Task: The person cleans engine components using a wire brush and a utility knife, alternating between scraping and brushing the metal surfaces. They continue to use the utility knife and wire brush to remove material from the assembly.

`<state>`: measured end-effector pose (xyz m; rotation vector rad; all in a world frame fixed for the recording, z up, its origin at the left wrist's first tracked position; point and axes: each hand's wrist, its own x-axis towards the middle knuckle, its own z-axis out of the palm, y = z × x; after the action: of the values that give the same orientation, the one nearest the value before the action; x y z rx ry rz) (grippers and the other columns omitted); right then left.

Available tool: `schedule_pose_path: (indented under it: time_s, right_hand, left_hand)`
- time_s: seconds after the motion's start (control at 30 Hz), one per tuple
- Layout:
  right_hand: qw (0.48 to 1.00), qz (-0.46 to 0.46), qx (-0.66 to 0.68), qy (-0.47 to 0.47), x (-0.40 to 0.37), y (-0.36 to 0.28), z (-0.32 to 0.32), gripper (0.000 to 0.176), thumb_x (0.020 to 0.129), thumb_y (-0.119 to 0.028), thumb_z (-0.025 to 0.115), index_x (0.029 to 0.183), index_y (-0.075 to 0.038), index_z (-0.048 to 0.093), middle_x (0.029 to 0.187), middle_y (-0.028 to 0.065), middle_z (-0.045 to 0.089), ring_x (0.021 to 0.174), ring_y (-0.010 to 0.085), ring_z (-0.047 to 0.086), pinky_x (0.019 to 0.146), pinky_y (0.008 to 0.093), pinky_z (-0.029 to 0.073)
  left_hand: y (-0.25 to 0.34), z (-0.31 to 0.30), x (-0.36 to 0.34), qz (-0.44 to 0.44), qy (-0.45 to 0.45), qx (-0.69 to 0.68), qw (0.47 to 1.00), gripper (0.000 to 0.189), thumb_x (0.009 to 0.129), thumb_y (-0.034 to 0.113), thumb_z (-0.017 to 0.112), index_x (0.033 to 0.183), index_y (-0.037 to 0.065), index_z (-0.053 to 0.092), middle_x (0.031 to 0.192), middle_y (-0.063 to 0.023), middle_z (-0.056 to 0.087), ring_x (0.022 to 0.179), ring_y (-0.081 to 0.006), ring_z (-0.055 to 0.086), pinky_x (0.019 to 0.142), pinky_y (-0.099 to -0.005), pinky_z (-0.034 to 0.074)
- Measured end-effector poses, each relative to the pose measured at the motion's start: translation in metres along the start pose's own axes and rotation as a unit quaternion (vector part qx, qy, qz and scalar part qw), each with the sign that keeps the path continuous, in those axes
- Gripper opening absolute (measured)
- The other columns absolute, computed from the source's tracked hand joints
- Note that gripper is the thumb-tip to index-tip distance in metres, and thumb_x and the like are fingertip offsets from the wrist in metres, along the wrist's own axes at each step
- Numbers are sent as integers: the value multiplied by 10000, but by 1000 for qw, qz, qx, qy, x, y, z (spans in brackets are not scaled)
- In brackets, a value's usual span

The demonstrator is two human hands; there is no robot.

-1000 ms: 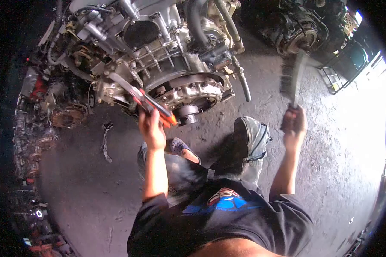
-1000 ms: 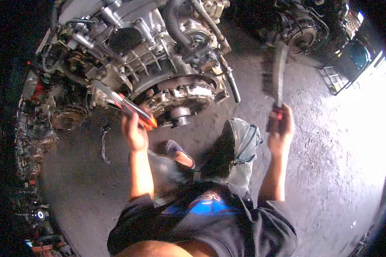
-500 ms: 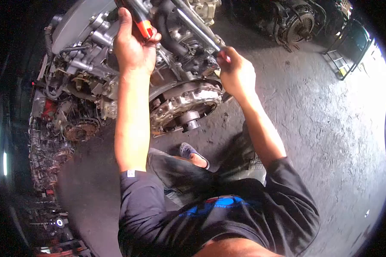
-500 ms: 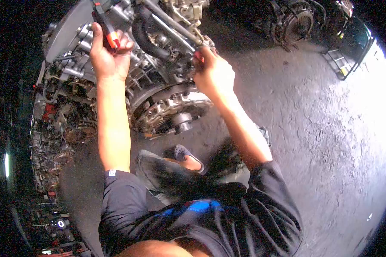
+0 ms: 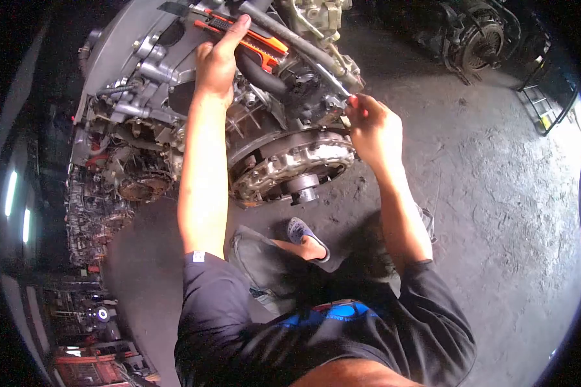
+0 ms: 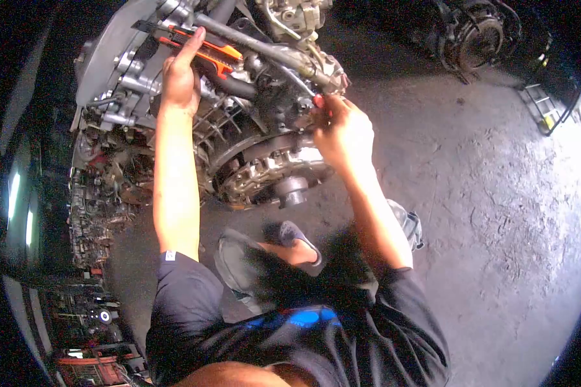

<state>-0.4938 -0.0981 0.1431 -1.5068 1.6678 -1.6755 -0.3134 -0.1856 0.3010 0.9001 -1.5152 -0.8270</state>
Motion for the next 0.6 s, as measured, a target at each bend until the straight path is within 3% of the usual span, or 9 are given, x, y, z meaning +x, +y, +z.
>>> schedule_pose_path:
  time_s: [0.1,0.13,0.23,0.27,0.37,0.47,0.5,0.53,0.6]
  right_hand:
    - [992,-117,12,45,-1,7,9,160,789,-85,593,946,-85,626,785,173,626,728,379,616,684,430,490]
    - [993,-112,17,25,1,4,9,167,791,-84,587,954,-81,623,788,181,625,727,385,612,686,433,490]
    - [996,-87,20,-23,13,-8,4,184,783,-94,583,961,-59,618,785,198,630,731,388,622,683,445,497]
    - [996,-80,11,-41,18,-13,5,199,780,-99,587,972,-60,620,771,196,633,723,385,628,673,448,499]
    - [993,-81,-39,-79,34,-29,16,256,751,-133,597,992,-61,646,720,192,649,693,368,655,646,458,521]
    - [990,-90,-36,-98,51,-55,31,216,732,-135,581,898,-37,680,726,213,652,704,360,667,666,451,538]
    - [979,-105,-70,-161,57,-73,19,184,722,-136,565,784,-14,689,738,231,653,727,362,675,687,445,546]
    - [976,-126,-71,-164,62,-84,21,184,730,-129,556,755,-4,689,739,237,654,723,366,677,681,444,545]
    - [963,-120,-90,-222,76,-100,21,197,730,-141,559,775,-5,693,747,241,657,722,365,678,685,443,545]
  left_hand:
    - [-16,-4,6,15,9,-93,995,323,862,247,651,1082,14,611,1011,-98,654,961,-203,614,903,-357,445]
    - [-15,-4,-3,12,28,-129,991,389,882,246,610,1165,-14,550,1067,-150,637,983,-249,613,895,-397,462]
    - [-11,-19,-34,25,-26,-179,983,505,921,351,507,1221,-56,492,1185,-233,573,1037,-316,584,942,-437,439]
    - [-13,-15,-43,37,-3,-220,975,402,904,342,537,1038,-33,596,1111,-206,607,942,-293,615,860,-418,485]
    - [-30,-22,-39,107,-23,-240,965,399,905,375,537,824,-7,621,1154,-265,562,998,-346,579,921,-455,444]
    - [-35,-26,-35,117,-51,-244,961,402,905,381,539,843,-8,616,1162,-277,551,1002,-355,574,914,-456,445]
    - [-33,-22,-36,108,-29,-227,968,408,903,387,542,869,-13,612,1152,-286,552,1003,-363,569,906,-460,445]
    - [-33,-21,-35,101,-20,-242,965,407,900,386,546,890,-16,605,1149,-285,554,995,-363,572,894,-456,452]
    - [-28,-15,-33,83,10,-171,982,680,883,494,506,1143,-134,520,1182,-268,548,1018,-358,560,930,-460,410]
